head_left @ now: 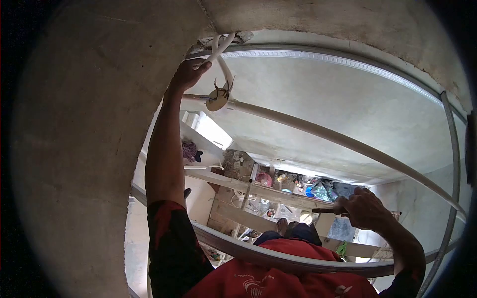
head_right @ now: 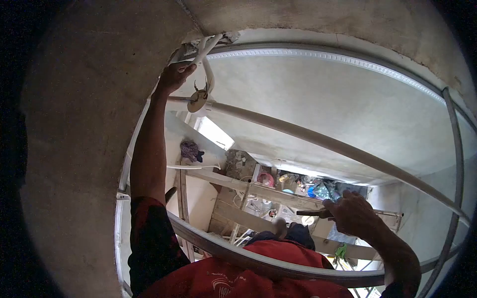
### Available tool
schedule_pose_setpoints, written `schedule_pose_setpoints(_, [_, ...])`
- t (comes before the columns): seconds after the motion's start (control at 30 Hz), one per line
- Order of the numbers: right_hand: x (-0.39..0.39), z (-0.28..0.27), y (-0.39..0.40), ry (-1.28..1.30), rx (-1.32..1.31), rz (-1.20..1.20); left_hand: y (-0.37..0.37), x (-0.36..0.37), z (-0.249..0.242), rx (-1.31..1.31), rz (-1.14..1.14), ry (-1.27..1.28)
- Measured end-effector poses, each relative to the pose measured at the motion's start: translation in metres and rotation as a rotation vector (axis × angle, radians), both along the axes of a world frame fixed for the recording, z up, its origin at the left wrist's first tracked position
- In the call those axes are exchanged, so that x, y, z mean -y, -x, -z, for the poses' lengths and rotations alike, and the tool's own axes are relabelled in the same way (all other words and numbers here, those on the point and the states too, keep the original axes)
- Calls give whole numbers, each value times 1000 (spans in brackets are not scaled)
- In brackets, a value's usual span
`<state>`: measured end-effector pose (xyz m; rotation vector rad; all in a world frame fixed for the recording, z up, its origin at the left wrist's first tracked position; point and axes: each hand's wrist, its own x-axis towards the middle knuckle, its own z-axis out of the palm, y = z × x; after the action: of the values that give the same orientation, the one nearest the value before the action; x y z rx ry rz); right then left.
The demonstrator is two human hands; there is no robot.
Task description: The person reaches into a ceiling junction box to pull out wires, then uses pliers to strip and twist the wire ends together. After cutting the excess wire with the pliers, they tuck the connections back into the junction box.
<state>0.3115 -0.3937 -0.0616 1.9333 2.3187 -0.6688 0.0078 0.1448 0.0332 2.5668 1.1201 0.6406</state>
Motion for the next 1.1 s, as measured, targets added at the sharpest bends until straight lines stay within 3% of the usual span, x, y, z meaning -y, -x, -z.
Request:
schedule_pose_setpoints(0.07, [-1, 1, 1, 25, 3, -3, 0, 6, -11, -215, -113, 69])
schedule_pose_setpoints(0.37, [1, -1, -4, 28, 27, 14, 12, -14, 16, 1, -90, -172])
schedule_pose_setpoints(0.43, [2, 4, -8, 26, 10, 32, 15, -23, 19, -50, -106, -163])
schedule_pose_setpoints(0.53, [2, 4, -8, 21, 19, 34, 11, -13, 9, 28, -146, 94])
schedule_pose_setpoints(0.63, [-2, 2, -3, 44, 31, 21, 5, -5, 10, 161, 47, 63])
schedule_pose_setpoints(0.77, [-2, 5, 0, 88, -19, 1, 1, 11, -4, 78, 29, 20])
schedule_pose_setpoints(0.87, [-4, 3, 2, 115, -4, 18, 2, -4, -2, -34, -125, 174])
schedule_pose_setpoints(1.1, [-1, 5, -7, 62, 23, 12, 12, -36, 15, 167, -35, 254])
